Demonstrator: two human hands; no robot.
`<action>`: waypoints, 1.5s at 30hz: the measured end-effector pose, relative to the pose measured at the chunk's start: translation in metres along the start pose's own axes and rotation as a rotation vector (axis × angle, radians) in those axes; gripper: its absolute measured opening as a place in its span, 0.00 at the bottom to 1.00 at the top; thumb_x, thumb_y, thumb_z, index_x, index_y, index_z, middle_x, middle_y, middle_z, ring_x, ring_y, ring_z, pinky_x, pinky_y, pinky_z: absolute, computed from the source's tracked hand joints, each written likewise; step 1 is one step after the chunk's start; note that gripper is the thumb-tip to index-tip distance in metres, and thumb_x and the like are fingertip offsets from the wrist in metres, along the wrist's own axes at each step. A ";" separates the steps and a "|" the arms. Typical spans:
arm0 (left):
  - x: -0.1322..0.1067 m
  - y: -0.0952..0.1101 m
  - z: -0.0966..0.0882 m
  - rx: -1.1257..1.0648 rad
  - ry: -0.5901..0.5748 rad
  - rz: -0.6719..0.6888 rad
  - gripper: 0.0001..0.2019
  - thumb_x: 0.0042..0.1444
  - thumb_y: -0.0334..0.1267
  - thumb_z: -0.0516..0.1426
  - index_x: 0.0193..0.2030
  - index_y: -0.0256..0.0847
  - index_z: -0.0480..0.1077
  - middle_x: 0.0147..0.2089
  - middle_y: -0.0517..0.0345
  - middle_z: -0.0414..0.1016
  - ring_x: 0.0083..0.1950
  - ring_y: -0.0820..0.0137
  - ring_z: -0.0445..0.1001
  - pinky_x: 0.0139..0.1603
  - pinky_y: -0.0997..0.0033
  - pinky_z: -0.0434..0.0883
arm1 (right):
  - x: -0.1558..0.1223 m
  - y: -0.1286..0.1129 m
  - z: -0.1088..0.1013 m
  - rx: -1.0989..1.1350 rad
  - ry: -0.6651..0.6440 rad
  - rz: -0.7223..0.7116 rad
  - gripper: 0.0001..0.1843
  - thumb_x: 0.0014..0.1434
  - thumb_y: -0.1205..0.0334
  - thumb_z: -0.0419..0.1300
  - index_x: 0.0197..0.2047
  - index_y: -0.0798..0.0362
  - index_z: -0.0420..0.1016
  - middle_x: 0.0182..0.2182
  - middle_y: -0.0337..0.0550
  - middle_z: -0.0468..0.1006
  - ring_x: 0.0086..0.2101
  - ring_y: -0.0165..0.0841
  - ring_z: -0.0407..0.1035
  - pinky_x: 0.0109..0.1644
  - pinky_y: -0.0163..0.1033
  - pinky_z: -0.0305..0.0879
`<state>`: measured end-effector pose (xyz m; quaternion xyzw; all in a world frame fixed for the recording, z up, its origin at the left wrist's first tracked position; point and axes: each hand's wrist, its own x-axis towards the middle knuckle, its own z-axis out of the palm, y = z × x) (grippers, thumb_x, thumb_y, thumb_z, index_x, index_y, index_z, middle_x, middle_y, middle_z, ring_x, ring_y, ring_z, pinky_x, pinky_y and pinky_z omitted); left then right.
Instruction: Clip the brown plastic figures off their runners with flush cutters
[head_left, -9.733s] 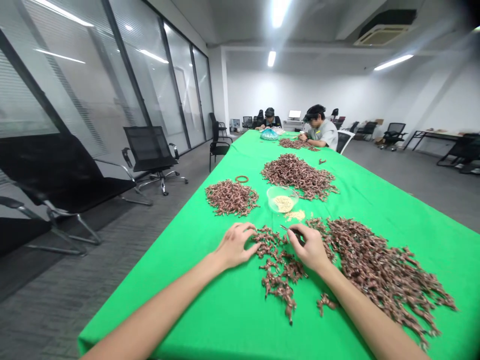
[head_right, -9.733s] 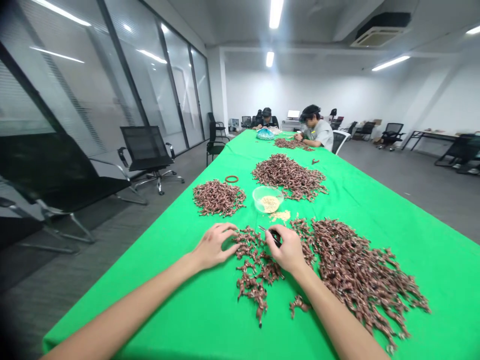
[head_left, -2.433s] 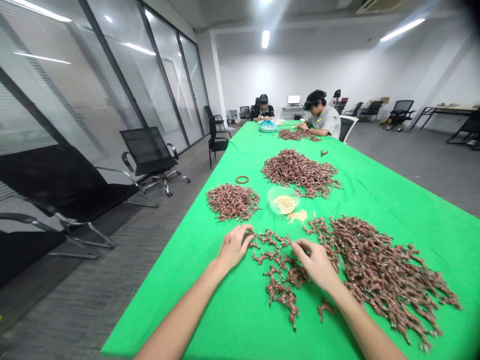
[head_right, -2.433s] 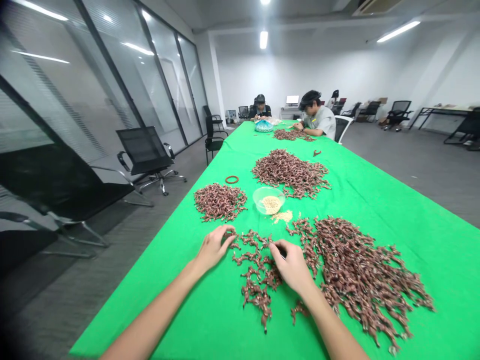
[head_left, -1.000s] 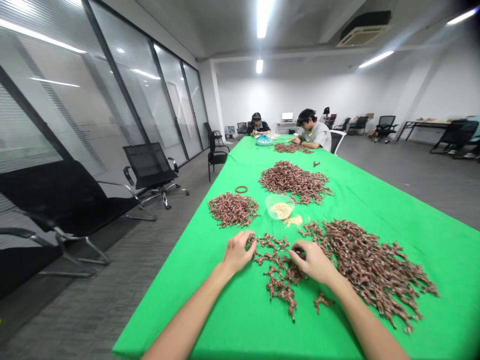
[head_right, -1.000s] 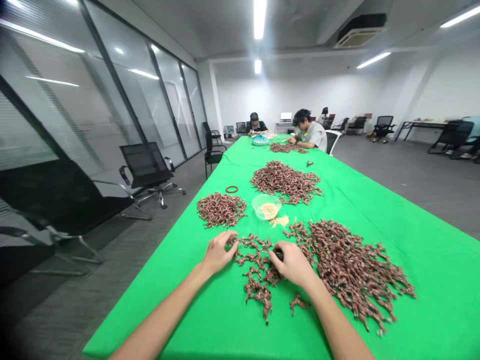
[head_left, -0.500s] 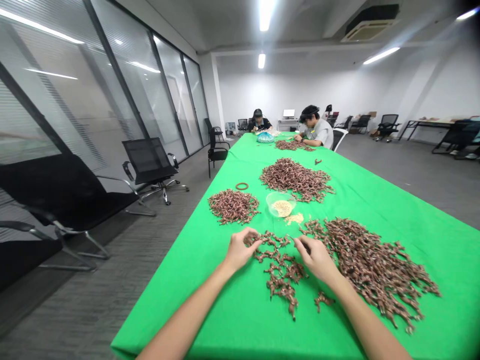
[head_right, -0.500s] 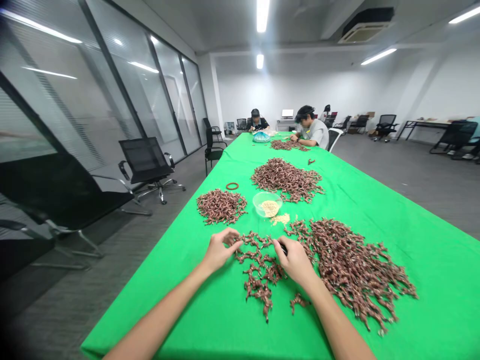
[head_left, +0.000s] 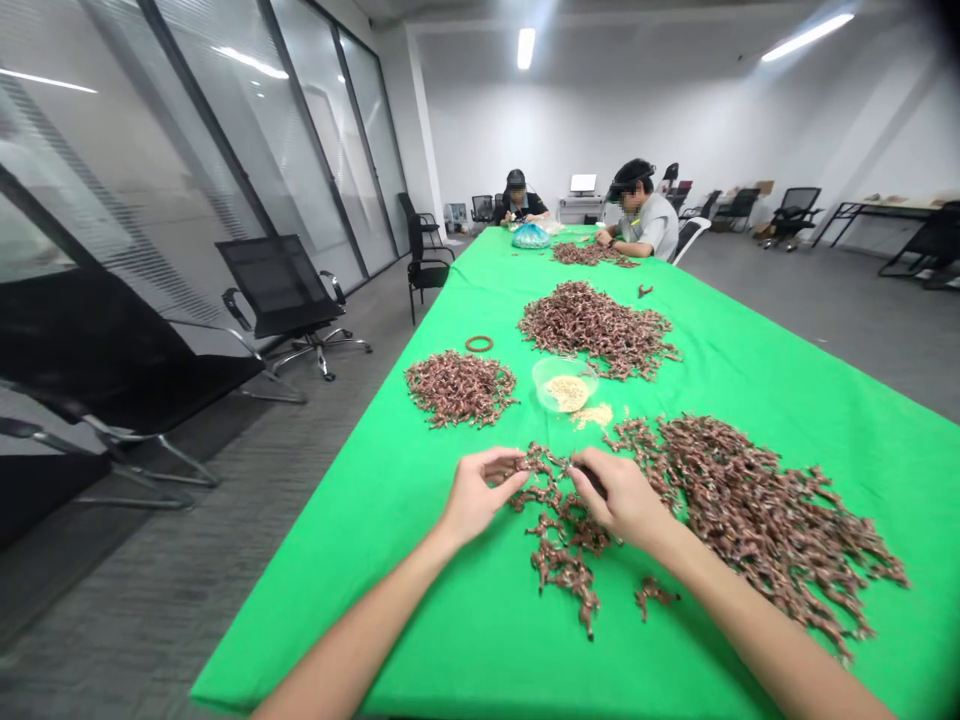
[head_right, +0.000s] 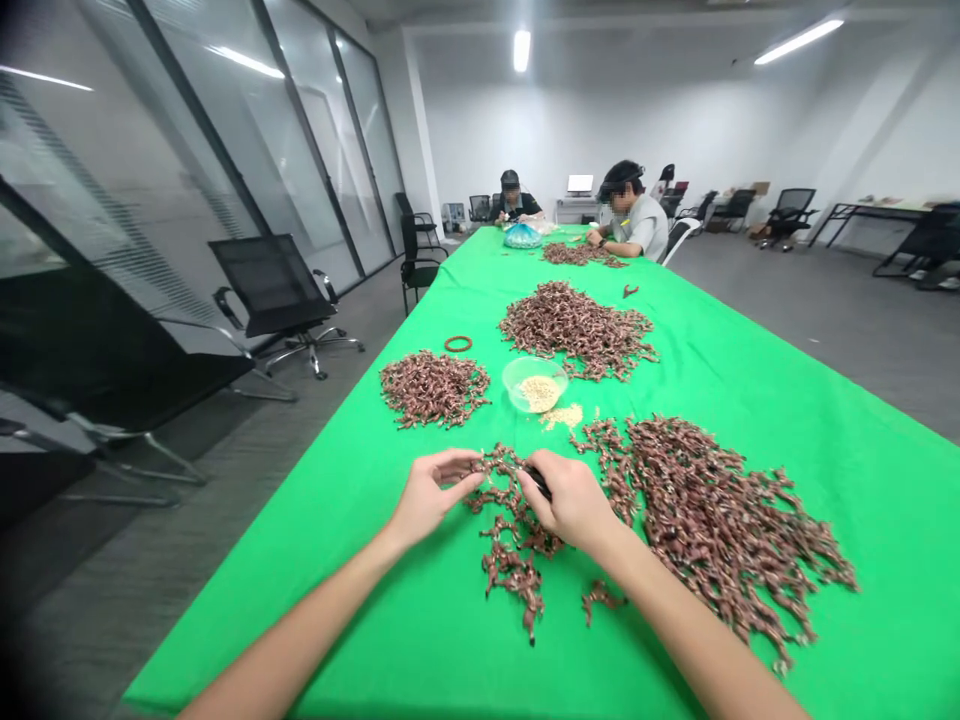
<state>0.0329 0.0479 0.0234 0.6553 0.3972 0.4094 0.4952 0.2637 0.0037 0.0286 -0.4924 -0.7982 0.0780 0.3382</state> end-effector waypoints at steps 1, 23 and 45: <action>-0.001 0.002 0.001 -0.015 -0.011 -0.009 0.17 0.54 0.40 0.67 0.48 0.33 0.77 0.43 0.46 0.84 0.43 0.61 0.82 0.49 0.63 0.77 | 0.003 0.001 0.002 -0.007 0.006 -0.016 0.13 0.70 0.55 0.49 0.38 0.53 0.69 0.28 0.39 0.71 0.28 0.31 0.64 0.34 0.37 0.58; -0.014 0.019 0.009 -0.588 -0.193 -0.267 0.13 0.53 0.30 0.69 0.45 0.35 0.78 0.38 0.51 0.85 0.36 0.65 0.85 0.41 0.71 0.81 | -0.012 -0.009 0.014 -0.042 0.154 -0.178 0.11 0.63 0.64 0.59 0.47 0.60 0.69 0.33 0.49 0.73 0.33 0.36 0.65 0.35 0.41 0.64; -0.018 0.027 0.015 -0.705 -0.207 -0.481 0.20 0.46 0.41 0.73 0.40 0.31 0.74 0.31 0.49 0.82 0.27 0.65 0.82 0.27 0.74 0.77 | -0.016 -0.010 0.004 -0.384 0.208 -0.296 0.16 0.62 0.59 0.62 0.51 0.58 0.69 0.34 0.51 0.77 0.35 0.40 0.68 0.36 0.44 0.65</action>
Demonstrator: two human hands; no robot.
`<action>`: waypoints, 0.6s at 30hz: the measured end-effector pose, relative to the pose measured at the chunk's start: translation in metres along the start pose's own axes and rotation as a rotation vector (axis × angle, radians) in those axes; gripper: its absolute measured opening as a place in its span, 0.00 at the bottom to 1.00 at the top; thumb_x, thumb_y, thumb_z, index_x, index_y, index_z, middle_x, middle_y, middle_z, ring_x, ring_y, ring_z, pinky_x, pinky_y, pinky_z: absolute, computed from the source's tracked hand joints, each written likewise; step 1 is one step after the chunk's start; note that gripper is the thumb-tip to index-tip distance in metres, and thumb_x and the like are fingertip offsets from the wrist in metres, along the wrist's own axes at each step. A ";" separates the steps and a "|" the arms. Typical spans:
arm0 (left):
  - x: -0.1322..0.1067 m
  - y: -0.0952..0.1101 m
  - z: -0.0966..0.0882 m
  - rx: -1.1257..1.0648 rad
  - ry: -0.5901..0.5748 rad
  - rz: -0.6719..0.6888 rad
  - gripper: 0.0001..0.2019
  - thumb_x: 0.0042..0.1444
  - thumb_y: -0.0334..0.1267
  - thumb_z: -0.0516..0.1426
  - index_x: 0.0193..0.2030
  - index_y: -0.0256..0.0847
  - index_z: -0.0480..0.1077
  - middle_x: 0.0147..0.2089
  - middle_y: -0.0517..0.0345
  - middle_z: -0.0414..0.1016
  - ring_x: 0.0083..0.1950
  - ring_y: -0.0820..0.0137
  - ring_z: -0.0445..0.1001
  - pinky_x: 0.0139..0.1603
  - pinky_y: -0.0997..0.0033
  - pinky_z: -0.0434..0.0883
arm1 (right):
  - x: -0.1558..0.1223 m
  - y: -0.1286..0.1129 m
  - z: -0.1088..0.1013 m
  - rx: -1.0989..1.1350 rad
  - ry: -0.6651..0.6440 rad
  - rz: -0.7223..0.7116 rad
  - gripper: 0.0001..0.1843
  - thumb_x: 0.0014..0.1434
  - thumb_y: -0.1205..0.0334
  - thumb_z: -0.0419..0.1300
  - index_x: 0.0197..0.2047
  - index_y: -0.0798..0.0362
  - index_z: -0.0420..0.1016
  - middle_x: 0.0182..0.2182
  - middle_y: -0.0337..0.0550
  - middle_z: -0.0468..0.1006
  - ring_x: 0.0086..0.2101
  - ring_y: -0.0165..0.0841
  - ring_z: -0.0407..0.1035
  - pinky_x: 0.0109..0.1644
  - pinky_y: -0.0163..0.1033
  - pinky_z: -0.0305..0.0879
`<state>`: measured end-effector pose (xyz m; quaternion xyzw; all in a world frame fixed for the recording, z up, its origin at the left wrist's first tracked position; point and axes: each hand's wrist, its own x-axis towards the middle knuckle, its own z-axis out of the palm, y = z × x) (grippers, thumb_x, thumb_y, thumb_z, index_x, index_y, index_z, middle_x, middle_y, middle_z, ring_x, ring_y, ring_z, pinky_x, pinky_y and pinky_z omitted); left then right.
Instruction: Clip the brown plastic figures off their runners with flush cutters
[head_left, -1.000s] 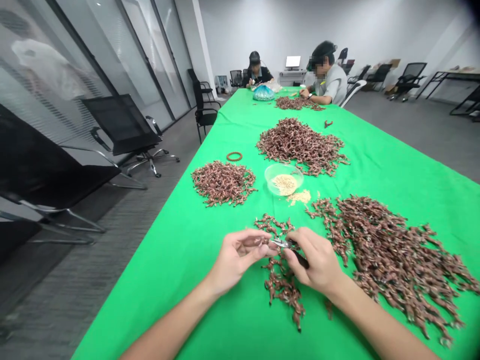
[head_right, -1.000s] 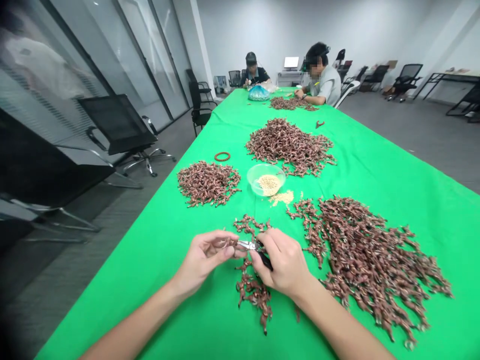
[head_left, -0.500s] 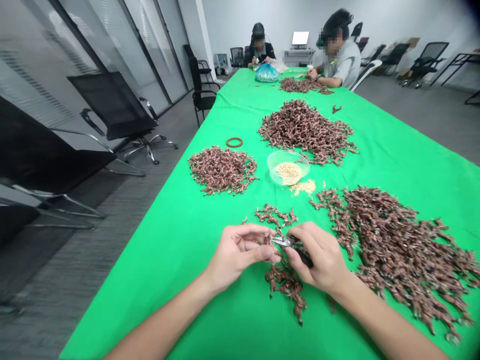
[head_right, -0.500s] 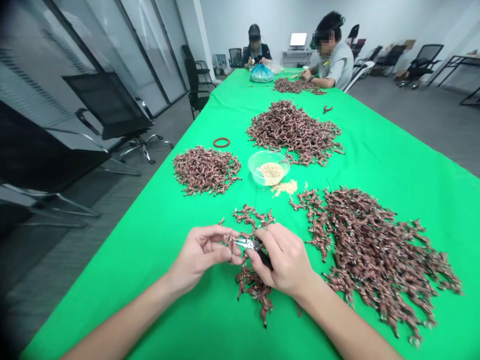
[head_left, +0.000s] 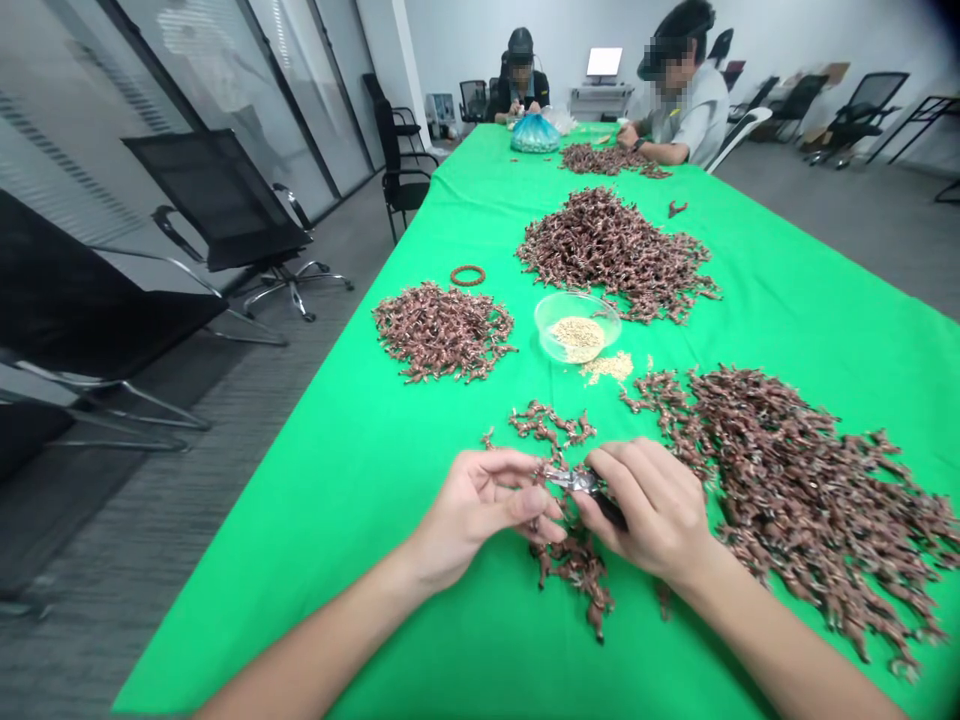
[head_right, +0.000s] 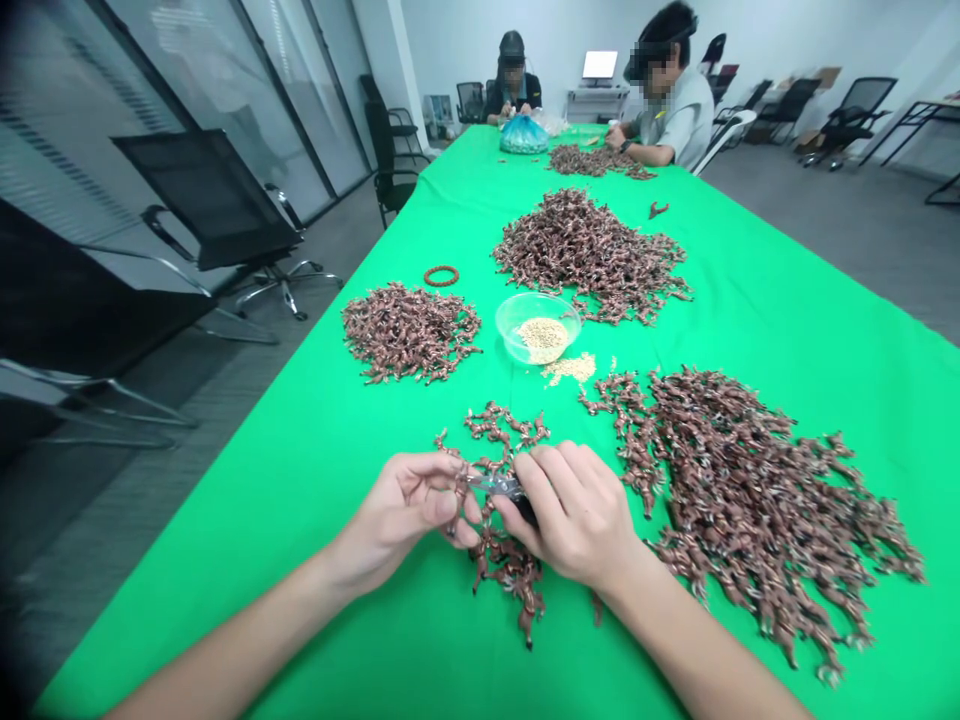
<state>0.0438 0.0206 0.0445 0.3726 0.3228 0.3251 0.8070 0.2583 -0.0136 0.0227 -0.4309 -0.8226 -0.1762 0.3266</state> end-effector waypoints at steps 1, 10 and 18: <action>0.000 0.001 0.000 -0.003 -0.008 -0.011 0.20 0.46 0.42 0.73 0.39 0.31 0.74 0.31 0.48 0.82 0.27 0.65 0.82 0.27 0.74 0.77 | 0.000 0.000 0.000 -0.007 -0.001 -0.002 0.17 0.62 0.59 0.62 0.51 0.58 0.69 0.35 0.51 0.77 0.35 0.40 0.68 0.36 0.44 0.65; -0.001 0.003 -0.002 -0.053 -0.085 -0.064 0.16 0.50 0.43 0.71 0.36 0.31 0.78 0.31 0.48 0.83 0.25 0.70 0.81 0.27 0.79 0.78 | 0.001 0.001 -0.002 -0.024 0.018 -0.051 0.18 0.59 0.60 0.65 0.48 0.62 0.71 0.32 0.52 0.77 0.32 0.39 0.66 0.33 0.44 0.63; -0.001 0.002 -0.004 -0.021 -0.099 -0.068 0.16 0.50 0.44 0.71 0.38 0.31 0.80 0.33 0.46 0.83 0.26 0.70 0.81 0.29 0.78 0.79 | -0.001 -0.003 0.000 -0.042 0.008 -0.031 0.15 0.61 0.59 0.62 0.48 0.59 0.70 0.29 0.47 0.76 0.31 0.37 0.67 0.32 0.42 0.63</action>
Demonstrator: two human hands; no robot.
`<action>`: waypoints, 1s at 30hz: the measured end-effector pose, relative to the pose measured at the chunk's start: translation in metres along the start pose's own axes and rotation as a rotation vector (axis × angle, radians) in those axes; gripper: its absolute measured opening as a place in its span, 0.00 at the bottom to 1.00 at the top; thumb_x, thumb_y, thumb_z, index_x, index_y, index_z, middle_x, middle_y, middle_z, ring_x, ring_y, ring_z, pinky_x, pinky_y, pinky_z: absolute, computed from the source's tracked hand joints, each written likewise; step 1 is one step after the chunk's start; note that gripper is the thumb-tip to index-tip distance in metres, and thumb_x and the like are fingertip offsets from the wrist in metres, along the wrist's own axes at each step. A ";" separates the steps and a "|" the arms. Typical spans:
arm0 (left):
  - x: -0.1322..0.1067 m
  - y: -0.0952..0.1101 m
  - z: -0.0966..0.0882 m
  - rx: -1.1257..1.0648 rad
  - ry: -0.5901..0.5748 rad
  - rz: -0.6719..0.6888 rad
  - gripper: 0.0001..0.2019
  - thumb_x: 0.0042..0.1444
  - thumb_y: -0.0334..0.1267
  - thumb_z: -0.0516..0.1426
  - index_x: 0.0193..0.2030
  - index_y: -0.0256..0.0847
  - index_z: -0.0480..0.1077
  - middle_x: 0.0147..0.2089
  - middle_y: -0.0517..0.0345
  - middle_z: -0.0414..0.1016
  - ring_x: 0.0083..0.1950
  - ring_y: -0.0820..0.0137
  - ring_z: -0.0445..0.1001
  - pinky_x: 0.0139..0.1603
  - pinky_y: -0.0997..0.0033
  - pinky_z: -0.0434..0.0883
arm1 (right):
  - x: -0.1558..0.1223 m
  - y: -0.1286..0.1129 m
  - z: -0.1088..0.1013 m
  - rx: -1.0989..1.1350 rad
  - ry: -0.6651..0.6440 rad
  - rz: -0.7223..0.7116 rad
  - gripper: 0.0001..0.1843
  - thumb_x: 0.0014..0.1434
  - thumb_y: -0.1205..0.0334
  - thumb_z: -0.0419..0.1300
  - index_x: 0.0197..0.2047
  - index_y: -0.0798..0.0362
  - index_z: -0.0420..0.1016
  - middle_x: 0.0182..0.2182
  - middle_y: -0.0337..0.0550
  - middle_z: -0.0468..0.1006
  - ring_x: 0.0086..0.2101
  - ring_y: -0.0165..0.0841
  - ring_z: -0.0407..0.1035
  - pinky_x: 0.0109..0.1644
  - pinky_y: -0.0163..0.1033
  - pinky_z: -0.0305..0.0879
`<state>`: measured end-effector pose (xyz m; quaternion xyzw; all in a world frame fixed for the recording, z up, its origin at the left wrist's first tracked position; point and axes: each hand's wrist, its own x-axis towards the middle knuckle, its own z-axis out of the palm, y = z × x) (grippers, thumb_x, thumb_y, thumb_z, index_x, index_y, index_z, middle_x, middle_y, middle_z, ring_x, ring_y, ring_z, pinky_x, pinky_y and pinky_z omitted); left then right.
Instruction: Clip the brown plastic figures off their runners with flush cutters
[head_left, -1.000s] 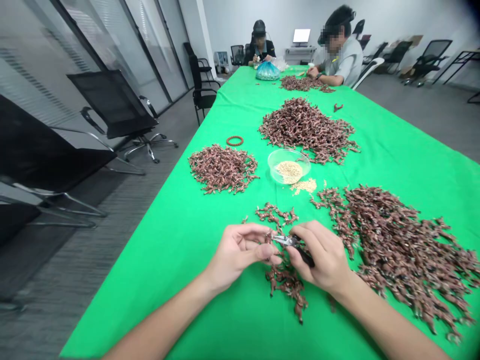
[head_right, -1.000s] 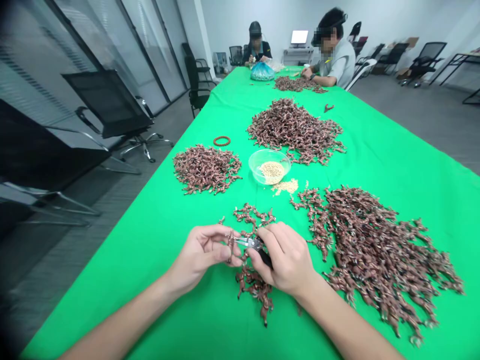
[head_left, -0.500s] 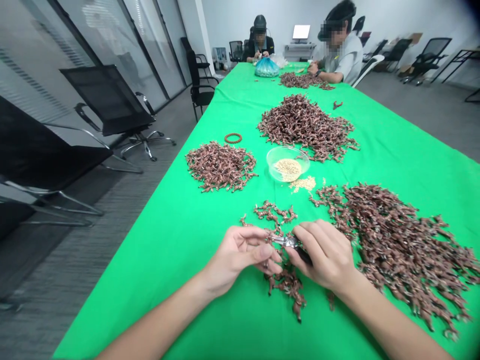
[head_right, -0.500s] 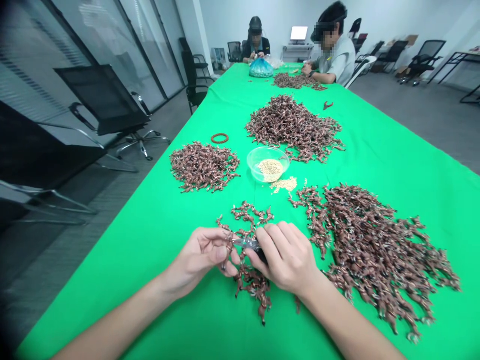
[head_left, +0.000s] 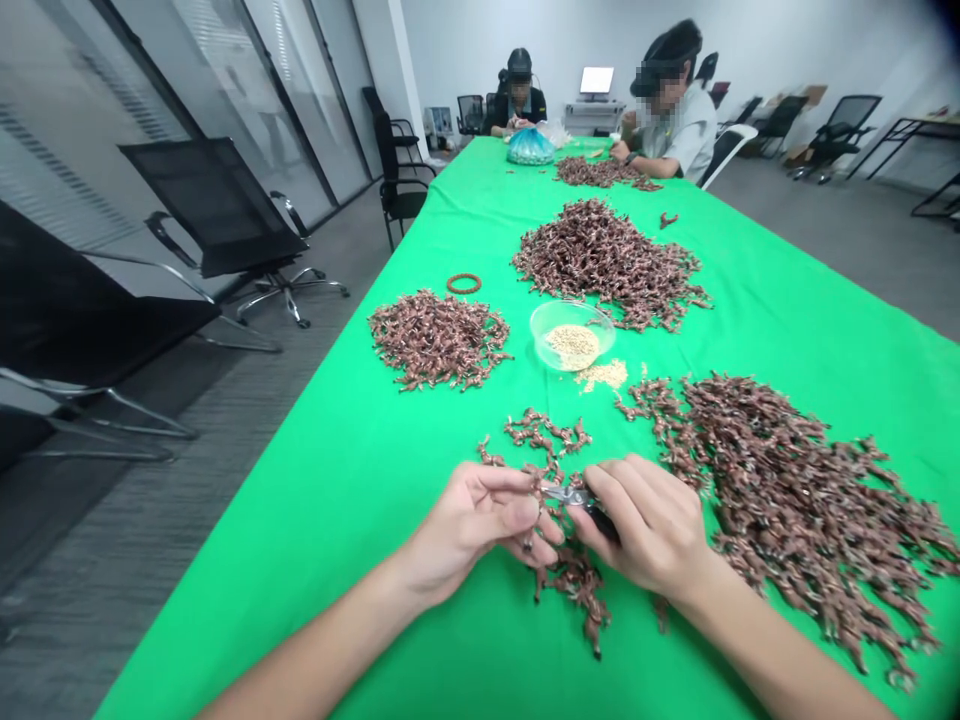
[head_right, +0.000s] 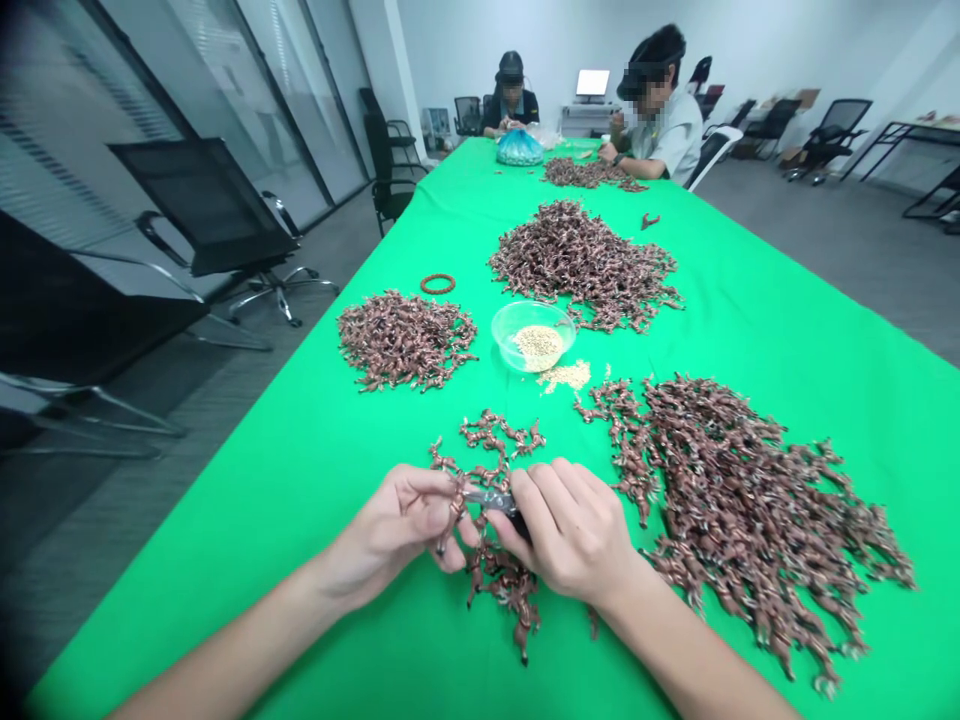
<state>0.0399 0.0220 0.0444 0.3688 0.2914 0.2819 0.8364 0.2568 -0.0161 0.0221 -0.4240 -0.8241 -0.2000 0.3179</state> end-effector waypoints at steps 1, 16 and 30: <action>0.000 0.000 0.000 0.021 0.007 0.017 0.16 0.50 0.43 0.71 0.39 0.31 0.80 0.33 0.46 0.83 0.27 0.69 0.82 0.30 0.77 0.79 | 0.000 -0.001 0.001 0.003 0.009 0.007 0.15 0.62 0.59 0.62 0.48 0.58 0.70 0.29 0.47 0.75 0.30 0.37 0.67 0.32 0.42 0.63; 0.006 -0.001 -0.003 0.305 0.177 0.209 0.22 0.56 0.38 0.67 0.56 0.36 0.72 0.46 0.47 0.83 0.44 0.63 0.83 0.48 0.68 0.77 | -0.001 -0.011 0.014 0.291 0.019 0.241 0.09 0.63 0.63 0.59 0.46 0.57 0.69 0.31 0.46 0.73 0.30 0.34 0.65 0.32 0.39 0.62; 0.007 -0.003 -0.004 0.257 0.060 0.243 0.09 0.61 0.36 0.63 0.46 0.37 0.72 0.48 0.51 0.79 0.50 0.68 0.76 0.52 0.71 0.70 | 0.001 -0.011 0.014 0.379 -0.019 0.267 0.08 0.63 0.64 0.59 0.46 0.55 0.69 0.33 0.46 0.75 0.32 0.35 0.66 0.34 0.41 0.64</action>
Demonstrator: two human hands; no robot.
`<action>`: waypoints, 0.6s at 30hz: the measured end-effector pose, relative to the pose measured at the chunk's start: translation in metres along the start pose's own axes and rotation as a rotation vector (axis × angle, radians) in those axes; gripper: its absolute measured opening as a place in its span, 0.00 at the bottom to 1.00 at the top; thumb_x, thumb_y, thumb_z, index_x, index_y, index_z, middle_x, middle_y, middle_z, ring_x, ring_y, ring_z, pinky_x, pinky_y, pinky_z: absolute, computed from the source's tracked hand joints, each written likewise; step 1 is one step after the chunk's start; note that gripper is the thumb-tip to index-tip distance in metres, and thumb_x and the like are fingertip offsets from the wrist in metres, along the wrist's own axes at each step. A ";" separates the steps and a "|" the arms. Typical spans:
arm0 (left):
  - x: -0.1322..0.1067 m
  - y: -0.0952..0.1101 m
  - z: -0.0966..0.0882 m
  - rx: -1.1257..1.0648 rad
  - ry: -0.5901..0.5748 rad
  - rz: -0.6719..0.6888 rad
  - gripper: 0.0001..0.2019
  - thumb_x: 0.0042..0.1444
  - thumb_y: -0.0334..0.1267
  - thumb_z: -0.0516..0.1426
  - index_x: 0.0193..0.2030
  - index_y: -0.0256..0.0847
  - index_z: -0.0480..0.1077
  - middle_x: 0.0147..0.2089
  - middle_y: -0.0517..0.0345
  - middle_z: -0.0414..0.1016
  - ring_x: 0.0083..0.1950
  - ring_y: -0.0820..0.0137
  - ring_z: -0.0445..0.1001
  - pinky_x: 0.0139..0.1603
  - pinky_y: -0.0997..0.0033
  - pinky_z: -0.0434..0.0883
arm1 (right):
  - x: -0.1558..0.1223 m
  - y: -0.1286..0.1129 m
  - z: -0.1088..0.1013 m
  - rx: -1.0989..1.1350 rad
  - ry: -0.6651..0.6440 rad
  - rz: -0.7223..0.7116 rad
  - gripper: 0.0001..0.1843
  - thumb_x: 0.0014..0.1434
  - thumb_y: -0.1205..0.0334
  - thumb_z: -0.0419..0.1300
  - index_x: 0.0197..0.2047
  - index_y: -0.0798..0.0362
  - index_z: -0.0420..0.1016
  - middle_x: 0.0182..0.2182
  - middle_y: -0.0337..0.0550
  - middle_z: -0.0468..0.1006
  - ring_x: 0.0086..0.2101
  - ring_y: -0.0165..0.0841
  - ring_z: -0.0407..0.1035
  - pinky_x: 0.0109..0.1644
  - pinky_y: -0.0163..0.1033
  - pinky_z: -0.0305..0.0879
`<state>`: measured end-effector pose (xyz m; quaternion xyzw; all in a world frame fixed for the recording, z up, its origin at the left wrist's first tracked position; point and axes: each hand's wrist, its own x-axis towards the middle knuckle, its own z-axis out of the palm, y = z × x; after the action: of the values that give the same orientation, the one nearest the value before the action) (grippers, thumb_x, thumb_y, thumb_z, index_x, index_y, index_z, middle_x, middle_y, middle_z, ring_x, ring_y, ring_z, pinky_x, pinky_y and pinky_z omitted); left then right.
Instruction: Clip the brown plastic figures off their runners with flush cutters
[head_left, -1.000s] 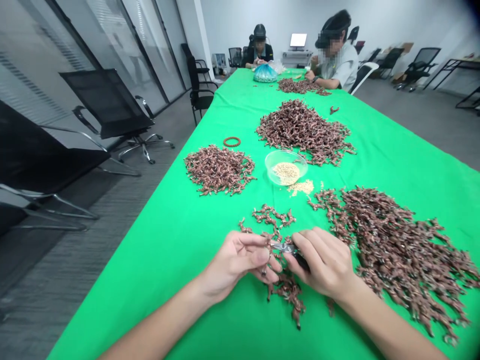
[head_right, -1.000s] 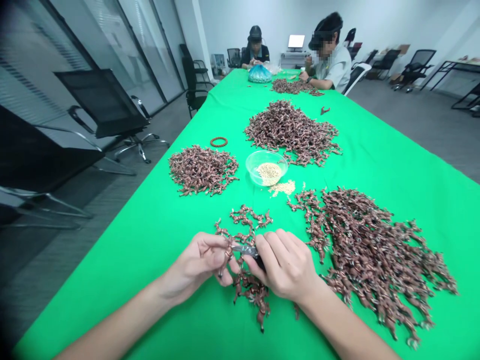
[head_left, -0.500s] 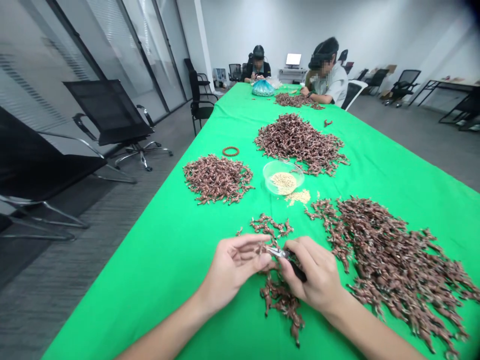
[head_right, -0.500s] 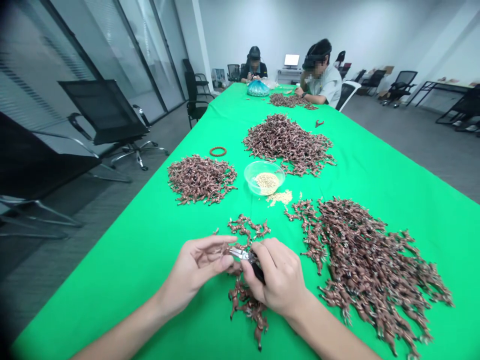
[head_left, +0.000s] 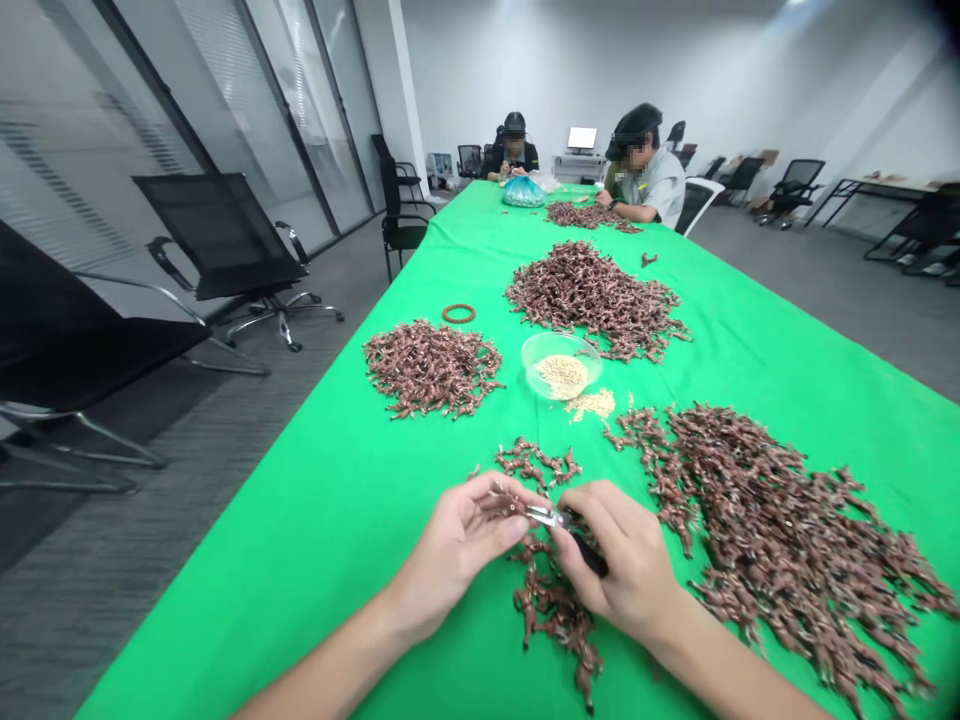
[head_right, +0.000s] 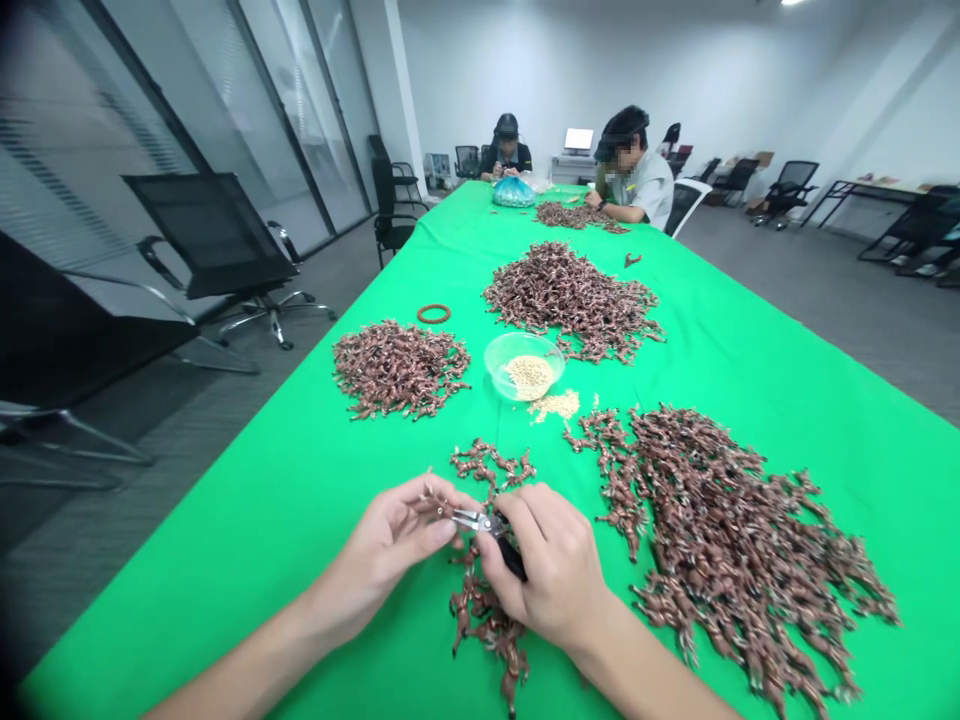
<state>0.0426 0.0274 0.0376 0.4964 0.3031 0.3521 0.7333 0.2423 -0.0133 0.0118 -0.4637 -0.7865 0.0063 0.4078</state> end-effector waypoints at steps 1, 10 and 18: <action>0.000 0.000 0.000 -0.004 0.000 -0.003 0.09 0.61 0.36 0.63 0.46 0.37 0.73 0.48 0.52 0.79 0.49 0.68 0.75 0.52 0.71 0.70 | 0.000 0.000 0.000 -0.006 -0.001 0.001 0.08 0.63 0.64 0.59 0.46 0.55 0.69 0.33 0.46 0.75 0.32 0.35 0.66 0.34 0.41 0.64; -0.001 -0.001 0.000 -0.022 0.052 -0.045 0.10 0.61 0.38 0.63 0.47 0.37 0.76 0.48 0.51 0.78 0.52 0.64 0.74 0.56 0.67 0.69 | 0.001 -0.001 0.001 -0.033 -0.010 0.004 0.08 0.64 0.63 0.58 0.47 0.55 0.69 0.33 0.46 0.74 0.32 0.35 0.67 0.34 0.41 0.64; -0.001 -0.006 -0.004 0.040 0.094 -0.006 0.11 0.63 0.41 0.61 0.46 0.37 0.78 0.45 0.51 0.79 0.48 0.64 0.75 0.54 0.66 0.71 | 0.000 0.000 0.004 -0.021 -0.043 0.034 0.08 0.64 0.63 0.58 0.46 0.55 0.70 0.32 0.45 0.73 0.32 0.35 0.66 0.34 0.40 0.63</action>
<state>0.0400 0.0268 0.0312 0.4928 0.3458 0.3668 0.7093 0.2397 -0.0115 0.0087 -0.4811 -0.7871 0.0150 0.3857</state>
